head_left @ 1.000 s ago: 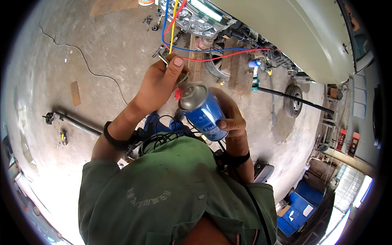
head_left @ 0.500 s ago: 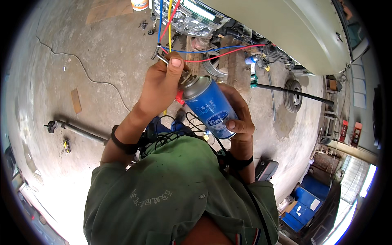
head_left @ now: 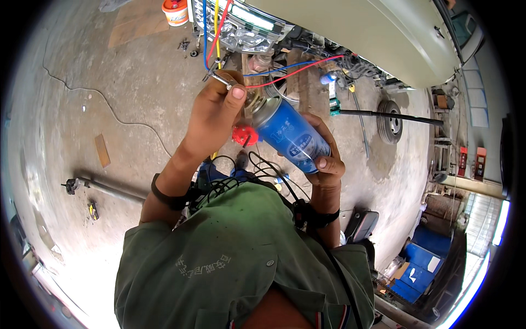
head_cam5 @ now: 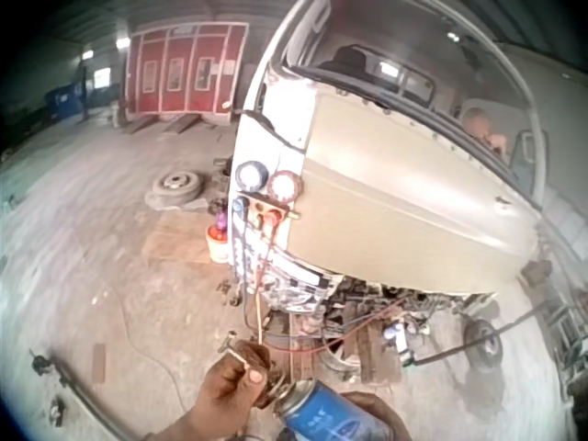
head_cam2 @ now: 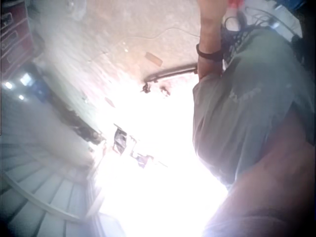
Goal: The person attaches a manifold gauge set to a can of refrigerant and connects it to a vehicle's air conditioning system to recharge it.
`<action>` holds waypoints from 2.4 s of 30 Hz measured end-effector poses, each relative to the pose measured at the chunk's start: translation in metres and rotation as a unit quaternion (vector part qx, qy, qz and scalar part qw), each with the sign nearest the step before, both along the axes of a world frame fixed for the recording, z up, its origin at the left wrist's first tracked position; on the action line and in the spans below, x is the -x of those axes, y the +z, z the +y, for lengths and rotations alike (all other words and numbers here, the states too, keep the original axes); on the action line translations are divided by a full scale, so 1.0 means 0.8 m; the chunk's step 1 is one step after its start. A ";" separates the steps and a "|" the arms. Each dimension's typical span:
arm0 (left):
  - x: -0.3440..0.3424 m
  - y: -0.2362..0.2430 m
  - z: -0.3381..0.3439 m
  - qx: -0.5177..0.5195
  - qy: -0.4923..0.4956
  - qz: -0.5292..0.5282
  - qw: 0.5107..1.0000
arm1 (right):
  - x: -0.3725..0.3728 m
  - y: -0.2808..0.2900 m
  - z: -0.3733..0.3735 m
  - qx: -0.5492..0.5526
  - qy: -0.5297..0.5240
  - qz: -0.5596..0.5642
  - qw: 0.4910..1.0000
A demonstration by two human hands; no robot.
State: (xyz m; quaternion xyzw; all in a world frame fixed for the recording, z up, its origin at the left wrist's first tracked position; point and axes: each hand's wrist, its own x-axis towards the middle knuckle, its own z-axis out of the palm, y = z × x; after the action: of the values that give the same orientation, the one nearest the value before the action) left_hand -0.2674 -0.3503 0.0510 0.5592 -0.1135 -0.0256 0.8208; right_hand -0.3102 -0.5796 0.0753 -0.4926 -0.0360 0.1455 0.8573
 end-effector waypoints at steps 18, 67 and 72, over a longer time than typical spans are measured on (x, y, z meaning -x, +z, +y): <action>0.000 0.022 -0.023 0.037 0.071 -0.018 0.997 | 0.005 -0.004 -0.017 -0.017 -0.088 -0.032 0.995; -0.018 0.028 -0.029 -0.062 -0.049 -0.066 0.995 | 0.013 -0.028 -0.043 -0.042 -0.002 0.091 0.995; -0.018 0.033 -0.038 -0.078 -0.052 -0.081 0.992 | 0.014 -0.051 -0.043 -0.034 -0.016 0.066 0.997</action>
State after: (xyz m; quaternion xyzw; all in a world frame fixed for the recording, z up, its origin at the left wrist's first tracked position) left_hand -0.2527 -0.3807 0.0772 0.6147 -0.2067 -0.0317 0.7605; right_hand -0.3217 -0.6139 0.0343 -0.4525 0.0237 0.1628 0.8765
